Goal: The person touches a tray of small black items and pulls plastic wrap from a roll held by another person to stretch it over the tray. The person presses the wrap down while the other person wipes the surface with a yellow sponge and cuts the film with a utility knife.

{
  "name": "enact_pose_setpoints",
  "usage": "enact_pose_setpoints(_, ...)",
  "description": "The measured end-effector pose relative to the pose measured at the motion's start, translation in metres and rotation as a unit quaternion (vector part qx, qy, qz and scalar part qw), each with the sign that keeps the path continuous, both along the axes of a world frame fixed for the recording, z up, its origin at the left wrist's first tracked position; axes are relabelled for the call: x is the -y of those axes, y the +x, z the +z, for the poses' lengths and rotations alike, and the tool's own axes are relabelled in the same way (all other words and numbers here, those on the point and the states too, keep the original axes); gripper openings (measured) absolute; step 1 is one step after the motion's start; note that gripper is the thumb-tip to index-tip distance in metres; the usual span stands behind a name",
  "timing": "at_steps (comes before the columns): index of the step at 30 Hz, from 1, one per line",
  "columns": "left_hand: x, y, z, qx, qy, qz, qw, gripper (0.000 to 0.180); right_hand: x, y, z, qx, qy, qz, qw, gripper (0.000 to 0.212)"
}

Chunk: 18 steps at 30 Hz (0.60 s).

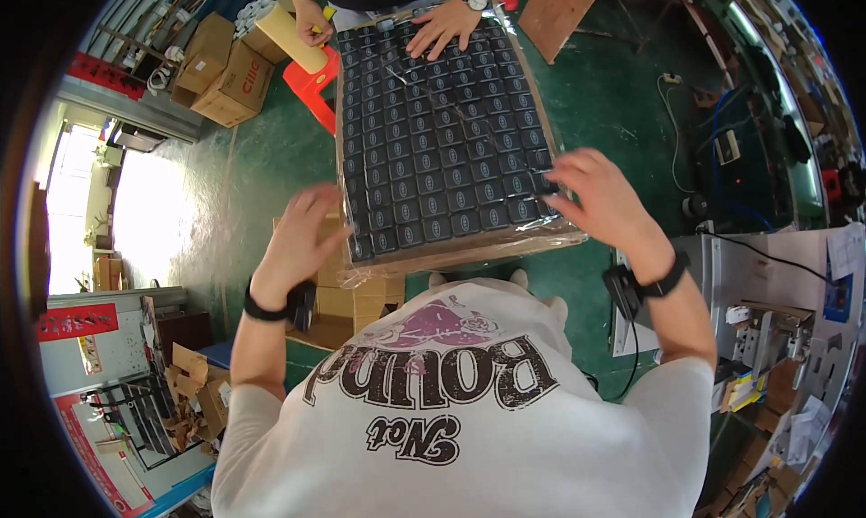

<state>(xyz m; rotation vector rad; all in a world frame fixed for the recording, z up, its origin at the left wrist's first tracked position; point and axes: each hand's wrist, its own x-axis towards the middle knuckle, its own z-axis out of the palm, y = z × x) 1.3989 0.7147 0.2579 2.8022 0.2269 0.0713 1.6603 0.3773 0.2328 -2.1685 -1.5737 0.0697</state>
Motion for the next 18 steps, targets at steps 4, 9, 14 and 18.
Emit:
enact_pose_setpoints(4,-0.005,0.08,-0.03,0.019,-0.001,-0.175,0.984,0.063,-0.081,0.02,-0.021,0.002,0.021,0.129,0.991,0.042)
enact_pose_setpoints(9,0.0,0.11,-0.09,-0.087,0.097,-0.208,0.969,0.076,-0.126,0.023,-0.089,0.091,-0.005,0.198,0.976,0.06)
enact_pose_setpoints(14,0.0,0.107,-0.112,-0.154,0.114,-0.212,0.958,0.082,-0.126,0.016,-0.106,0.091,-0.1,0.215,0.967,0.072)
enact_pose_setpoints(18,-0.002,0.102,-0.122,-0.138,0.104,-0.212,0.962,0.086,-0.123,0.014,-0.109,0.096,-0.113,0.214,0.966,0.075)
